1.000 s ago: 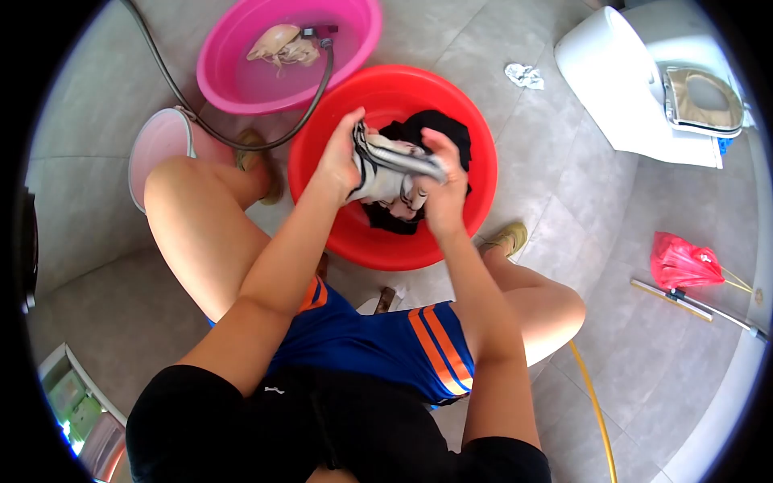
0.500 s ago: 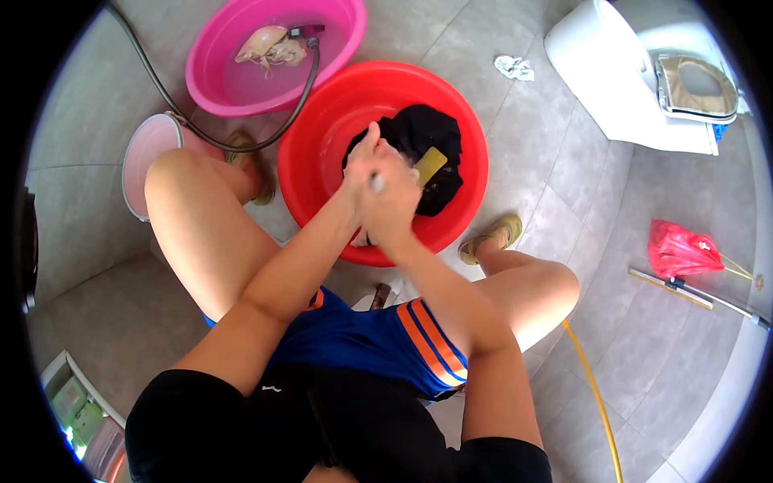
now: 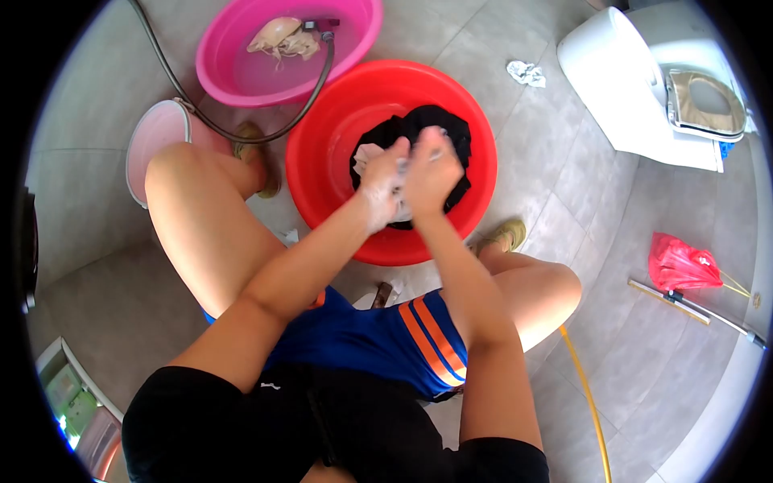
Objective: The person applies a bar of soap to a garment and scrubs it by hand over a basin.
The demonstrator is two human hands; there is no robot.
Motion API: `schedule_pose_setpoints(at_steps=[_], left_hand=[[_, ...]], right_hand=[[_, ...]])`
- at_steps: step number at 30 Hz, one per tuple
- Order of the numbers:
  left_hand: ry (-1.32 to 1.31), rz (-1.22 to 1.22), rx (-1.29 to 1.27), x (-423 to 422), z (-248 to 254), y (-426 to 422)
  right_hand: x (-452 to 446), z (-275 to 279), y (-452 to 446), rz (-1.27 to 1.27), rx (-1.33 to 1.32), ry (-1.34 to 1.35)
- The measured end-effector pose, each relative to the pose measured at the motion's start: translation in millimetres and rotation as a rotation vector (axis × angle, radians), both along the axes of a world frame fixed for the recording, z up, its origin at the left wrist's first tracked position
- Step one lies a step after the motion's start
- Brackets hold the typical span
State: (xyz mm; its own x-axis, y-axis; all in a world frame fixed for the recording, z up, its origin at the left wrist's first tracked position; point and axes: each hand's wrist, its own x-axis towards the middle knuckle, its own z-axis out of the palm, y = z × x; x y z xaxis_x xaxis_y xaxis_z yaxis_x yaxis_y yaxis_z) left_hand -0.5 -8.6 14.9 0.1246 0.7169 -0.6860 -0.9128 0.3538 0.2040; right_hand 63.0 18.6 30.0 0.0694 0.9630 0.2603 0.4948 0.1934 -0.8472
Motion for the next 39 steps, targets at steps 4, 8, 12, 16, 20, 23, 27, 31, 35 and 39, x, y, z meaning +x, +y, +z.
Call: schedule_pose_setpoints(at_steps=[4, 8, 12, 16, 20, 23, 27, 31, 35, 39], left_hand=[[0.103, 0.025, 0.131, -5, 19, -10], [0.148, 0.067, 0.129, -15, 2, -2], [0.146, -0.100, 0.157, -11, 26, 5], [0.666, -0.424, 0.400, -32, 48, 5], [1.561, -0.772, 0.702, -56, 28, 3], [1.450, -0.914, 0.722, -71, 29, 9], [0.961, -0.401, 0.791, -87, 40, 10], [0.108, -0.002, 0.678, -79, 34, 4], [-0.177, 0.171, 0.428, -74, 29, 4], [-0.263, 0.185, 0.178, -69, 13, 12]], right_hand=[[-7, 19, -16, 0.012, -0.011, 0.063], [-13, 16, -28, 0.035, -0.007, 0.045], [22, -15, 18, 0.036, -0.205, 0.068], [42, -20, 44, 0.105, -0.366, 0.157], [40, 14, 46, 0.246, -0.483, 0.297], [50, 27, 47, 0.421, -0.520, 0.326], [59, 39, 40, 0.738, -0.501, 0.320], [52, 3, 18, 0.723, -0.454, -0.100], [53, -56, 18, 0.363, -0.528, 0.245], [24, 8, -5, 0.331, -0.370, 0.662]])
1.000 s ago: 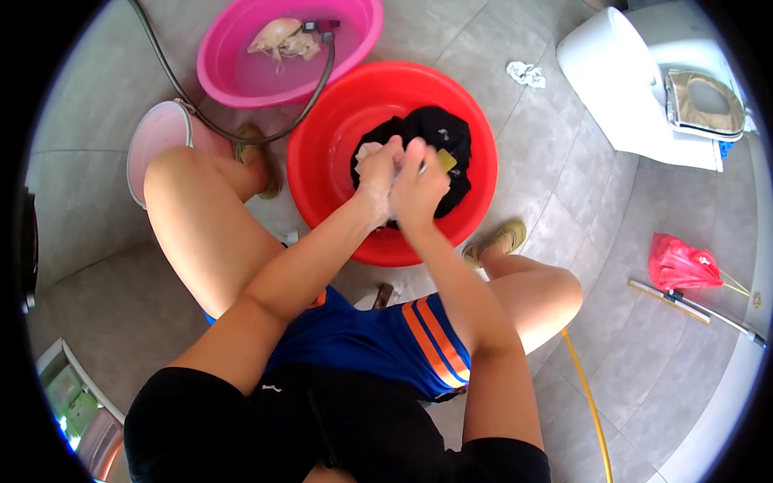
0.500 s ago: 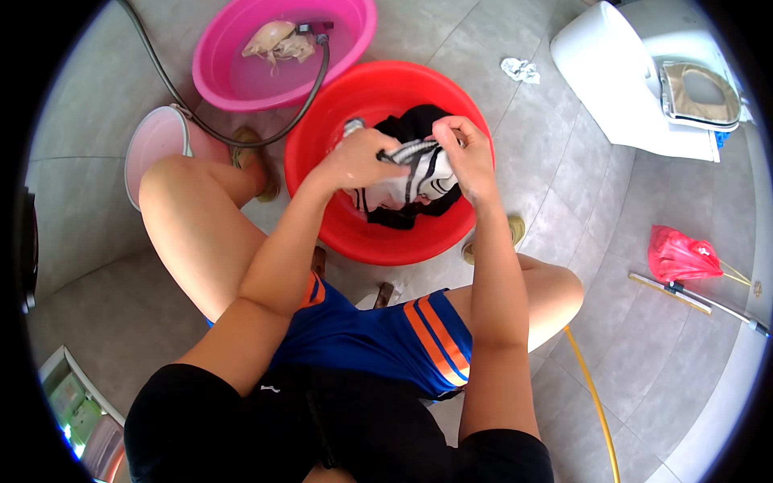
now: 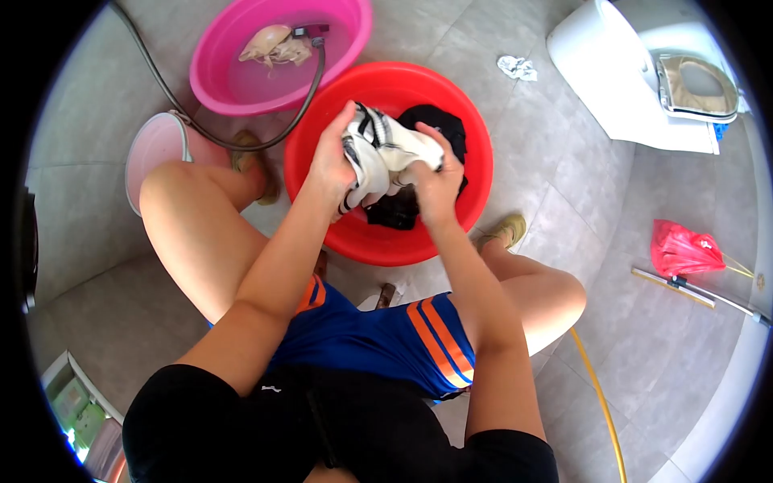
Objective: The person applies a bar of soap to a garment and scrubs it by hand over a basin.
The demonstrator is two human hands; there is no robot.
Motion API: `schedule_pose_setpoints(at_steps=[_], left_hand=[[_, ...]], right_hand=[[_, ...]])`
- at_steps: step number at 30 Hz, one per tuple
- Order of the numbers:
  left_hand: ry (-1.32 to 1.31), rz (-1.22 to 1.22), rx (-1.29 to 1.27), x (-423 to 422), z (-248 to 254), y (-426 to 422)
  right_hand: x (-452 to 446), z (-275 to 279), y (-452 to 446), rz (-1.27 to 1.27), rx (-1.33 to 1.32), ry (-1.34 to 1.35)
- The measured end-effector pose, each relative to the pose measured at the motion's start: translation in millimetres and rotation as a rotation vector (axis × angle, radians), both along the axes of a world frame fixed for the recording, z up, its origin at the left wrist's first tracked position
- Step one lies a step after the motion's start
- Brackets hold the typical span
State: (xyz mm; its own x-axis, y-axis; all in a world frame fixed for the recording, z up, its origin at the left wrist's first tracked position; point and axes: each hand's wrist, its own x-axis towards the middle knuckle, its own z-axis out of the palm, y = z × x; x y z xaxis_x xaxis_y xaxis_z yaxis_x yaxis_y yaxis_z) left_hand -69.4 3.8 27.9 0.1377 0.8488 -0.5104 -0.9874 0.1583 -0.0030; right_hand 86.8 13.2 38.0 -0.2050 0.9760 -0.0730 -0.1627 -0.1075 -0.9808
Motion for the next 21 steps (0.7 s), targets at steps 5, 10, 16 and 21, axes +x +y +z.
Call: schedule_pose_setpoints(at_steps=[5, 10, 16, 21], left_hand=[[0.301, -0.103, -0.039, 38, -25, -3], [0.165, -0.039, -0.020, 74, -26, -13], [0.223, -0.249, 0.245, 54, -27, -6], [0.309, -0.147, -0.044, 65, -13, -14]], right_hand=[[-30, 8, -50, -0.042, 0.670, -0.523], [-23, -6, -10, -0.266, 0.240, -0.654], [-31, 3, -19, -0.218, 0.671, -0.590], [-29, -7, -6, -0.213, 0.709, -0.822]])
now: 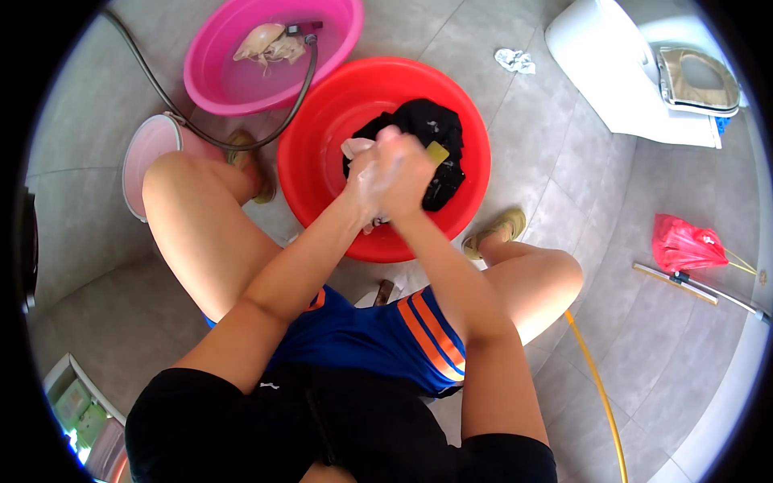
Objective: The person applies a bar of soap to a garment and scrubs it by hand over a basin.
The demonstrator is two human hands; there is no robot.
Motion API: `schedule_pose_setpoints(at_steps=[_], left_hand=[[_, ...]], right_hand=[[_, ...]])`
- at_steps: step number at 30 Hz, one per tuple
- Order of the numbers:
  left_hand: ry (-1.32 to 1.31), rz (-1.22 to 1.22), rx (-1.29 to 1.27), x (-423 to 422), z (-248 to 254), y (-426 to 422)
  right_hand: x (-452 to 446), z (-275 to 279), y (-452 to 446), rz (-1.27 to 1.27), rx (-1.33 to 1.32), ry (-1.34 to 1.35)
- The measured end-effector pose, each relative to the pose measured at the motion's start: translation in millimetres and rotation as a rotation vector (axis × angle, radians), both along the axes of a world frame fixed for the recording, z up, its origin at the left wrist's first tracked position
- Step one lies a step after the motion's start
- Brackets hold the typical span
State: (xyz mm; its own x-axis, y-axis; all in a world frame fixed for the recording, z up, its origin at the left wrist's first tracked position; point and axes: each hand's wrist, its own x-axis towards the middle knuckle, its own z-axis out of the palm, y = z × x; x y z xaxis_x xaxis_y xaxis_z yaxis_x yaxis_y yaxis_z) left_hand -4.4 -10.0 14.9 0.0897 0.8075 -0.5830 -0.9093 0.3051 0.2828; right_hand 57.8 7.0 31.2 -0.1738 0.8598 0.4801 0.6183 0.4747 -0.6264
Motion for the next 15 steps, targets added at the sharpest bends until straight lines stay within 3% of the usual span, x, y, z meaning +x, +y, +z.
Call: schedule_pose_setpoints(at_steps=[1, 2, 3, 5, 6, 8, 11, 13, 14, 15], left_hand=[[0.065, 0.079, -0.094, 7, 23, 2], [0.247, 0.009, -0.172, 9, 23, 3], [0.244, 0.015, -0.148, 9, 23, 2], [0.234, 0.038, -0.089, -1, 30, 4], [0.262, -0.072, -0.018, -19, 31, 4], [-0.028, -0.085, 0.221, -28, -25, 11], [0.102, 0.053, -0.141, 12, -5, 7], [0.340, -0.025, 0.055, 16, 14, -7], [0.411, -0.029, -0.022, 7, 23, -2], [0.477, -0.033, -0.102, -3, 30, 1]], right_hand=[[5, 4, 13, -0.058, -0.120, 0.025], [7, 7, 19, -0.139, -0.224, 0.157], [8, 11, 20, -0.222, -0.328, 0.290], [-3, 18, -1, -0.070, -0.174, 0.272], [-15, 23, -16, 0.007, -0.102, 0.329], [-11, 15, -15, 0.000, -0.113, 0.298], [11, -5, 23, -0.165, -0.286, 0.268], [22, -11, 30, -0.306, -0.368, 0.317], [12, -9, 22, -0.241, -0.261, 0.396], [4, -3, 10, -0.164, -0.194, 0.280]])
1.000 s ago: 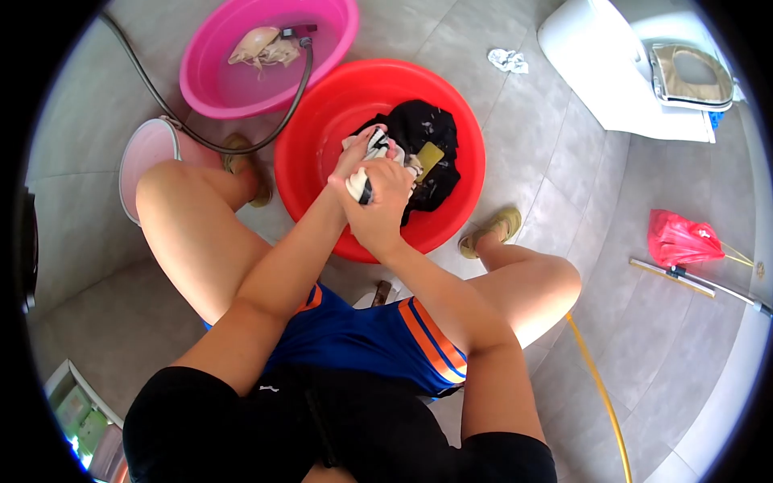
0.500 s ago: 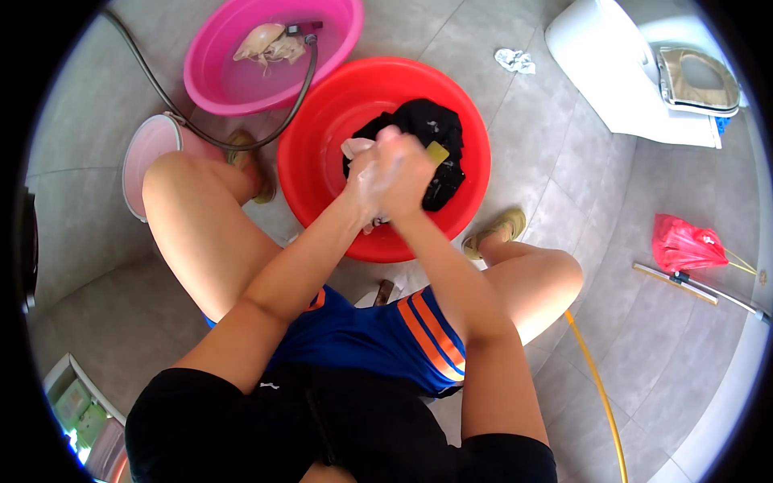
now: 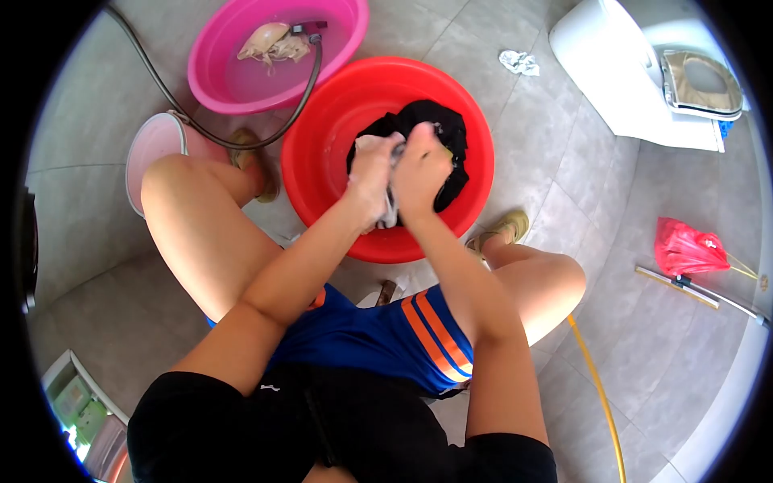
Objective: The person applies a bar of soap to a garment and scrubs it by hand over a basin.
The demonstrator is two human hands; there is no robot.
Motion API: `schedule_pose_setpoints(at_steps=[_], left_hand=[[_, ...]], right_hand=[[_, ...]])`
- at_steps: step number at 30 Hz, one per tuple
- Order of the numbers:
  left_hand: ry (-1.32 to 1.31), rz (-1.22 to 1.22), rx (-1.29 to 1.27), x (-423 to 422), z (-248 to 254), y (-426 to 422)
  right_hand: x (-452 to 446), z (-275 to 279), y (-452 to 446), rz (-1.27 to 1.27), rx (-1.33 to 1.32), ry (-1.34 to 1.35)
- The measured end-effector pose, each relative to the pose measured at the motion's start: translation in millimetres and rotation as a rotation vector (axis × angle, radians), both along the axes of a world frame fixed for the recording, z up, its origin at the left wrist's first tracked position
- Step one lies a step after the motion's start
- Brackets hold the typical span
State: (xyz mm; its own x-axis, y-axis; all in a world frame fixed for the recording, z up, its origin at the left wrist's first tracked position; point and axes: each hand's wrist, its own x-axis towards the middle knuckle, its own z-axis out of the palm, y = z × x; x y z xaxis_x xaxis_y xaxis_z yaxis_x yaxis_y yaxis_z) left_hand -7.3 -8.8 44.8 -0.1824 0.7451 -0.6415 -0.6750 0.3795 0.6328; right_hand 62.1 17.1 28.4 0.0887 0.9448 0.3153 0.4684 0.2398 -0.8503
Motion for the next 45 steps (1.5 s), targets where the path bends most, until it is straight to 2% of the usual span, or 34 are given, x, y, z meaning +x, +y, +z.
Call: schedule_pose_setpoints(at_steps=[1, 2, 4, 7, 8, 10, 11, 13, 16, 17, 18, 20, 21, 22, 23, 24, 25, 27, 30, 32, 33, 34, 35, 36, 38, 39, 40, 42, 44, 45], left_hand=[[0.031, -0.025, 0.023, -11, 4, 0], [-0.097, -0.123, -0.034, -19, -2, 1], [-0.081, 0.105, 0.061, 2, -44, 5], [-0.306, -0.144, 0.013, -9, -4, -4], [-0.329, -0.217, 0.122, -12, 0, -3], [0.031, -0.422, 0.160, -22, 2, -1], [0.310, -0.466, 0.194, -27, 7, -4], [0.862, -0.540, 0.265, -35, 18, -10], [0.960, -0.902, 0.303, -49, 5, 1], [0.903, -0.799, 0.451, -53, -23, 5], [0.852, -0.789, 0.359, -58, -16, 7], [0.577, -0.546, 0.434, -67, -11, 9], [0.353, -0.467, 0.452, -72, 6, 6], [0.152, -0.257, 0.457, -70, 0, 5], [-0.026, -0.204, 0.469, -70, 9, 4], [-0.203, -0.150, 0.477, -72, 18, 2], [-0.304, -0.087, 0.428, -73, 17, 2], [-0.509, 0.044, 0.325, -74, 11, 1], [-0.656, 0.233, 0.351, -77, 1, 2], [-0.663, 0.357, 0.251, -73, -10, 6], [-0.675, 0.376, 0.199, -71, -27, 10], [-0.688, 0.395, 0.148, -68, -42, 12], [-0.743, 0.448, 0.106, -62, -52, 11], [-0.775, 0.359, 0.145, -53, -41, 3], [-0.799, 0.318, -0.006, -41, -68, 3], [-0.822, 0.283, 0.130, -38, -82, -9], [-0.936, 0.062, 0.304, -40, -130, -3], [-0.855, 0.140, 0.421, -19, -98, -11], [-0.838, 0.127, 0.330, 1, -122, -16], [-0.770, 0.107, 0.181, 9, -70, -12]], right_hand=[[-12, 13, -21, 0.051, -0.018, 0.049], [-18, 22, -35, 0.104, -0.037, 0.095], [-7, 7, -24, 0.088, -0.150, 0.079], [21, -19, 14, -0.011, -0.290, 0.002], [27, -21, 23, -0.078, -0.346, -0.026], [37, -26, 33, 0.057, -0.371, 0.123], [40, -15, 35, 0.162, -0.431, 0.201], [35, 6, 34, 0.211, -0.545, 0.335], [39, 27, 38, 0.308, -0.578, 0.492], [42, 35, 39, 0.329, -0.561, 0.529], [46, 39, 40, 0.347, -0.546, 0.568], [55, 37, 41, 0.467, -0.542, 0.528], [58, 31, 39, 0.558, -0.506, 0.476], [59, 28, 38, 0.649, -0.467, 0.423], [58, 32, 34, 0.770, -0.628, 0.274], [55, 22, 30, 0.856, -0.510, -0.043], [54, 2, 23, 0.854, -0.686, -0.076], [54, -33, 15, 0.756, -0.858, -0.017], [49, -58, 15, 0.425, -0.870, 0.292], [42, -53, 18, 0.330, -0.739, 0.684], [39, -40, 17, 0.341, -0.706, 0.730], [30, -27, 15, 0.295, -0.700, 0.635], [17, -14, 7, 0.381, -0.535, 0.633], [3, -4, -4, 0.464, -0.372, 0.626], [-15, 5, -33, 0.489, -0.179, 0.325], [-13, 7, -44, 0.566, -0.101, 0.071], [-15, 20, -53, 0.632, 0.028, -0.105], [-16, 2, -60, 0.491, 0.207, -0.218], [-7, -12, -41, 0.232, -0.024, -0.138], [-5, -4, -20, 0.095, -0.103, -0.047]])
